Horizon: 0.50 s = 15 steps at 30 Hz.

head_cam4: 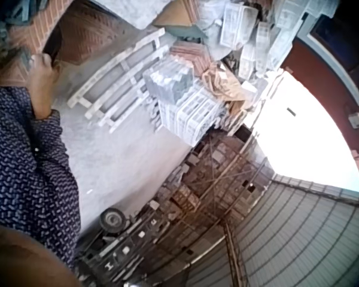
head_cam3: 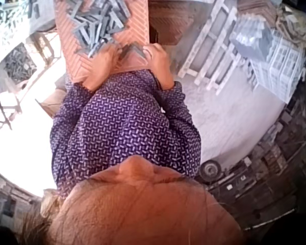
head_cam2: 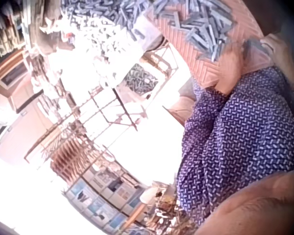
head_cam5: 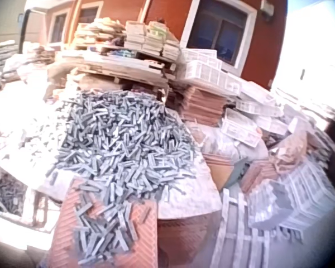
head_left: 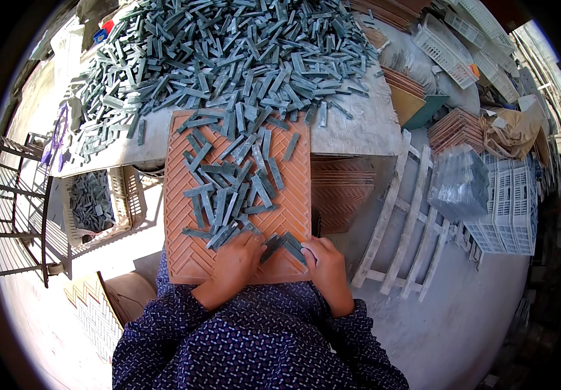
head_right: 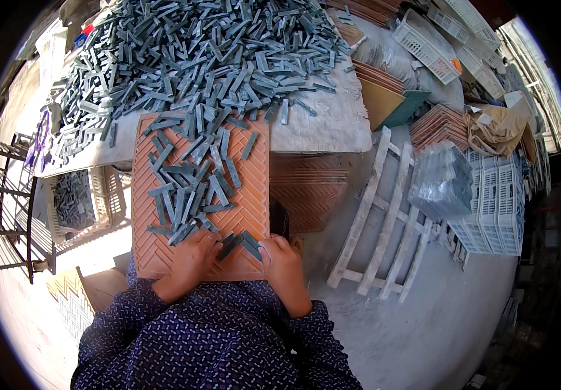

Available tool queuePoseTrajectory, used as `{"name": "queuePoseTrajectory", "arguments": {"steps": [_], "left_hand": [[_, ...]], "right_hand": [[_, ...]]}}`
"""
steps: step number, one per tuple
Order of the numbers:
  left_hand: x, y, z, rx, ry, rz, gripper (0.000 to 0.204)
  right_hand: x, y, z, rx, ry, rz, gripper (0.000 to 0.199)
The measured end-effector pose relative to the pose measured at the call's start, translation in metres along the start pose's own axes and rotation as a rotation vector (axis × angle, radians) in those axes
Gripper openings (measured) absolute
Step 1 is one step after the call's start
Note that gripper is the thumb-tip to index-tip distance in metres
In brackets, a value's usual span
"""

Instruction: The person arranges small rectangular tiles on a wooden board in a herringbone pattern. The person picks tiles from a large pile and places them one by one onto the board, forming a continuous pattern.

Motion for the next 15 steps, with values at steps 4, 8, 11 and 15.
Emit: {"name": "queuePoseTrajectory", "arguments": {"steps": [4,8,11,15], "left_hand": [[-0.003,0.007,0.000,-0.022,0.023,0.009,0.018],[-0.006,0.009,0.001,-0.033,-0.006,0.011,0.020],[-0.004,0.009,0.000,-0.007,0.035,0.046,0.020],[-0.005,0.013,0.006,-0.095,0.076,-0.002,0.024]], "right_hand": [[-0.007,0.007,0.003,0.000,0.013,-0.031,0.013],[-0.013,0.007,0.006,-0.021,0.010,-0.059,0.013],[-0.015,0.002,-0.003,-0.057,-0.021,-0.035,0.014],[-0.018,-0.001,-0.010,-0.109,-0.030,-0.019,0.013]]}}
Point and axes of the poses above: each hand's wrist, its own x-axis away from the middle knuckle, its own y-axis out of the palm, z = x × y, the point moved 8 cm from there along -x, towards the middle knuckle, and after that the axes turned 9 degrees about -z, right-handed, at the moved point
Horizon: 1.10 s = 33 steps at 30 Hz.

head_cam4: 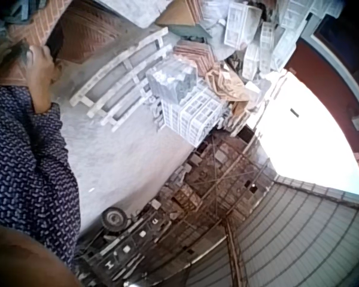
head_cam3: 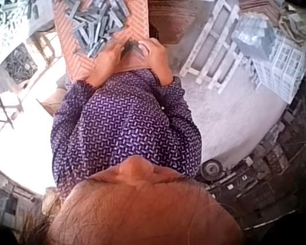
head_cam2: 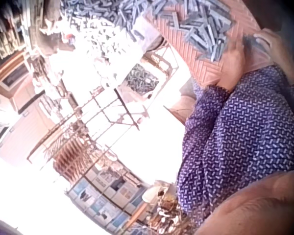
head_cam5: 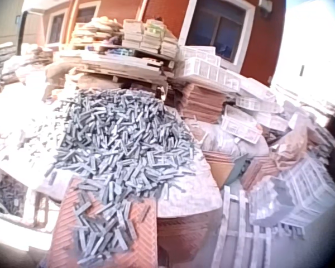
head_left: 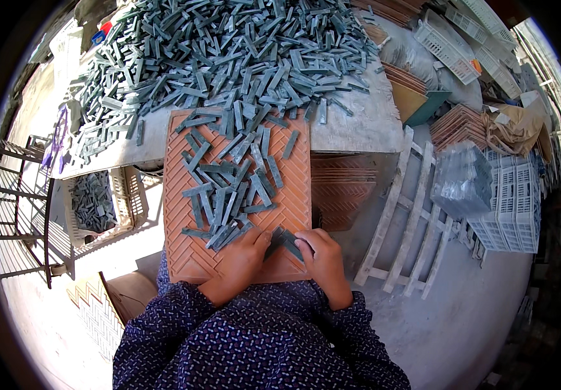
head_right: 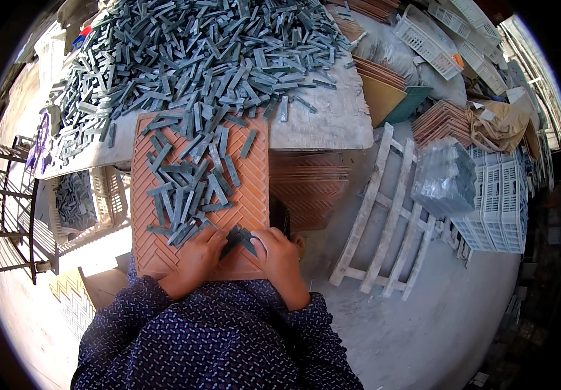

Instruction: The person arranges small rectangular tiles on a wooden board in a herringbone pattern. The person picks tiles from a large pile and places them one by one onto the board, forming a continuous pattern.

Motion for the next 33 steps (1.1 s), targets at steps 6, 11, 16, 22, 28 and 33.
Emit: {"name": "queuePoseTrajectory", "arguments": {"steps": [6,11,16,22,28,33], "left_hand": [[-0.009,0.004,-0.001,0.018,0.052,-0.017,0.024],[-0.017,-0.032,0.011,-0.024,0.080,0.182,0.024],[-0.032,-0.050,-0.006,-0.061,0.049,0.189,0.021],[-0.057,-0.039,-0.015,-0.008,-0.189,0.083,0.035],[-0.080,-0.023,-0.018,-0.052,-0.261,0.098,0.036],[-0.078,-0.023,-0.012,-0.144,-0.190,0.163,0.029]], "right_hand": [[-0.032,0.001,-0.018,-0.019,-0.149,0.005,0.017],[-0.070,0.020,-0.022,0.116,-0.275,-0.075,0.025],[-0.071,0.014,-0.027,0.136,-0.360,-0.130,0.032],[-0.015,-0.016,0.020,-0.001,0.096,-0.095,0.023],[0.015,-0.004,0.022,-0.051,0.136,0.009,0.027],[0.012,-0.002,0.015,0.025,0.013,0.048,0.024]]}}
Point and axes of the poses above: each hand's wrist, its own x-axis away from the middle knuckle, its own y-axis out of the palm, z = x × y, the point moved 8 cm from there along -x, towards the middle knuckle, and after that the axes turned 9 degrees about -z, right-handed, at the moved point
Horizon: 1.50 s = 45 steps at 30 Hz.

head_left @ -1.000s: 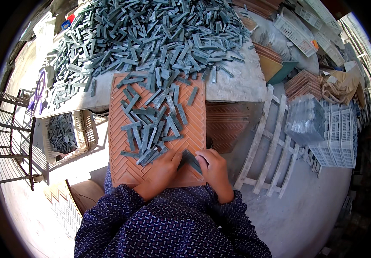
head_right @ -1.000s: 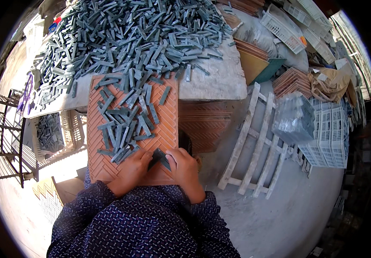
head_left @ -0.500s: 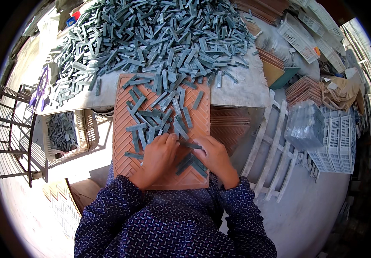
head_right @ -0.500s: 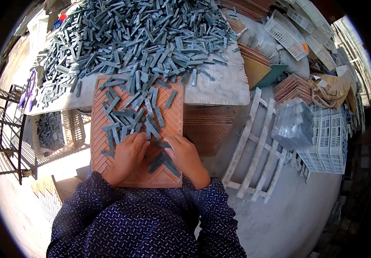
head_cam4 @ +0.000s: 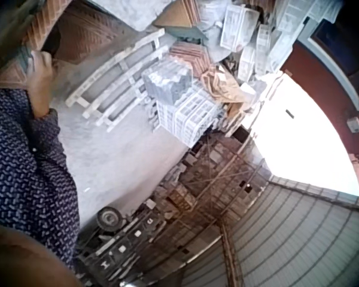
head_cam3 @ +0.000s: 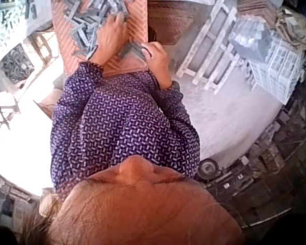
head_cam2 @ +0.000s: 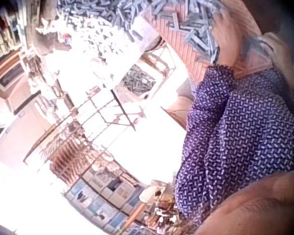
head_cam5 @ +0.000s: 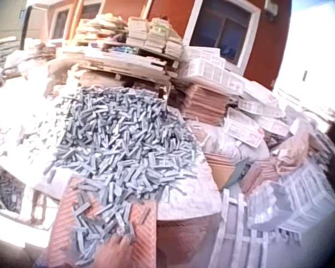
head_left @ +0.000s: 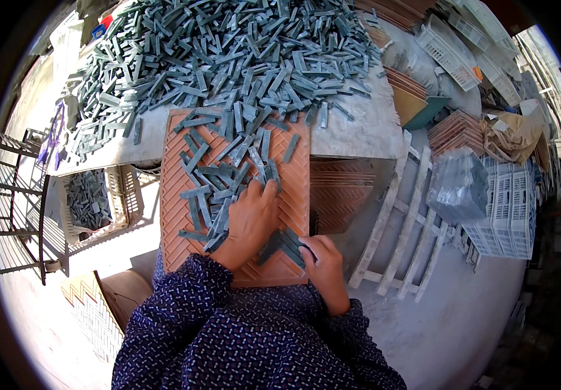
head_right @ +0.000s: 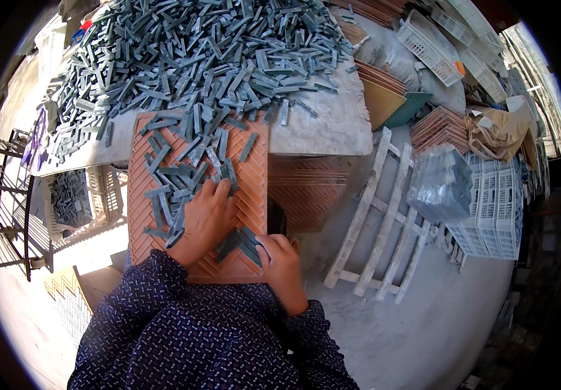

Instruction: The person arranges small rectangular tiles on a wooden board in a herringbone pattern. The person picks tiles from a large pile and places them one by one onto the board, forming a continuous pattern.

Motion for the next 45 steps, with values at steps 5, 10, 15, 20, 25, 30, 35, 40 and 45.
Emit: {"name": "queuePoseTrajectory", "arguments": {"steps": [5,10,15,20,25,30,35,40,45], "left_hand": [[0.003,0.000,0.001,0.015,0.009,0.014,0.031],[0.015,-0.003,-0.013,0.010,-0.021,0.108,0.034],[0.032,-0.015,-0.011,0.113,-0.002,0.049,0.037],[0.057,-0.029,0.006,0.116,0.138,0.088,0.032],[0.068,-0.005,0.008,0.079,0.165,-0.016,0.030],[0.069,0.002,0.002,0.032,0.176,-0.024,0.031],[0.072,-0.001,0.006,0.015,0.266,-0.011,0.033],[0.069,-0.001,0.009,0.003,0.273,-0.022,0.034],[0.068,-0.001,0.006,0.026,0.267,-0.069,0.038]], "right_hand": [[-0.013,0.004,-0.006,0.029,0.032,-0.029,0.017],[-0.053,0.005,-0.003,0.004,-0.010,-0.134,0.023],[-0.108,0.021,-0.003,-0.041,-0.022,-0.021,0.036],[-0.120,0.031,-0.013,0.083,-0.075,0.009,0.046],[-0.126,0.035,-0.013,0.148,0.026,-0.016,0.051],[-0.119,0.025,-0.008,0.175,0.163,-0.166,0.046],[-0.063,0.000,0.001,0.017,0.069,-0.162,0.028],[-0.033,-0.006,0.003,-0.084,0.135,-0.152,0.025],[-0.032,-0.005,0.003,-0.031,0.013,-0.116,0.024]]}}
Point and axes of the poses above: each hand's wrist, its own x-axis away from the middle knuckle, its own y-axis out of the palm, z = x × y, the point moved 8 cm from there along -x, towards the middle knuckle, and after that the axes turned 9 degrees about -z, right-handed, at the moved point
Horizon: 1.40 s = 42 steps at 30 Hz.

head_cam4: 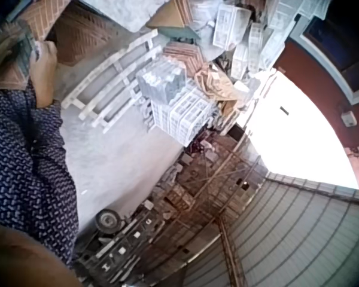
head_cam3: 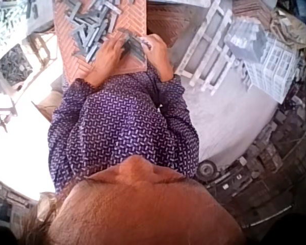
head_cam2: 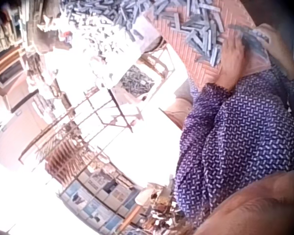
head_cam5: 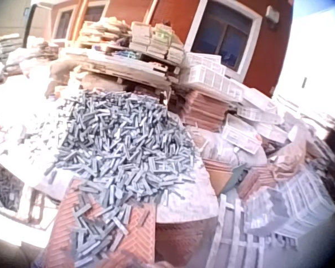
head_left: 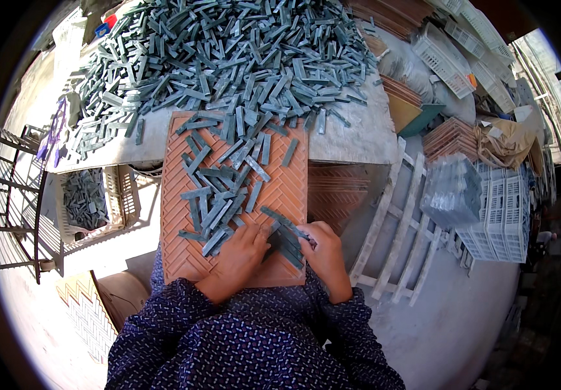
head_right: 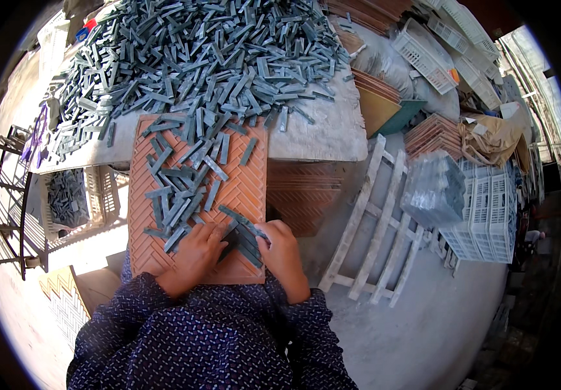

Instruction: The person arranges small rectangular tiles on a wooden board in a herringbone pattern. The person picks tiles from a large pile and places them one by one onto the board, forming a continuous pattern.

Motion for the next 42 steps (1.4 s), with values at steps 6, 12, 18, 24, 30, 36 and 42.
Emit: {"name": "queuePoseTrajectory", "arguments": {"steps": [6,12,18,24,30,36,42], "left_hand": [[0.020,-0.016,0.001,-0.242,0.158,-0.140,0.040],[0.033,-0.023,-0.021,-0.073,0.046,-0.233,0.038],[0.022,-0.015,-0.019,0.071,0.018,-0.131,0.029],[-0.002,-0.003,-0.012,0.025,-0.062,-0.039,0.032],[-0.001,0.003,-0.017,0.111,-0.074,-0.099,0.024],[0.000,0.012,-0.019,0.178,-0.124,-0.075,0.017],[0.000,0.011,-0.024,0.229,-0.083,-0.037,0.021]], "right_hand": [[-0.003,0.002,-0.004,-0.050,0.023,-0.020,0.023],[-0.011,0.010,-0.001,0.070,0.008,0.022,0.018],[-0.041,-0.002,-0.029,0.055,0.033,-0.035,0.022],[-0.059,0.022,-0.020,0.086,-0.127,-0.136,0.023],[-0.034,-0.002,0.010,-0.188,0.104,-0.030,0.020],[-0.005,-0.005,0.032,-0.305,0.171,0.024,0.019],[-0.002,-0.008,0.021,-0.232,0.168,0.031,0.018]]}}
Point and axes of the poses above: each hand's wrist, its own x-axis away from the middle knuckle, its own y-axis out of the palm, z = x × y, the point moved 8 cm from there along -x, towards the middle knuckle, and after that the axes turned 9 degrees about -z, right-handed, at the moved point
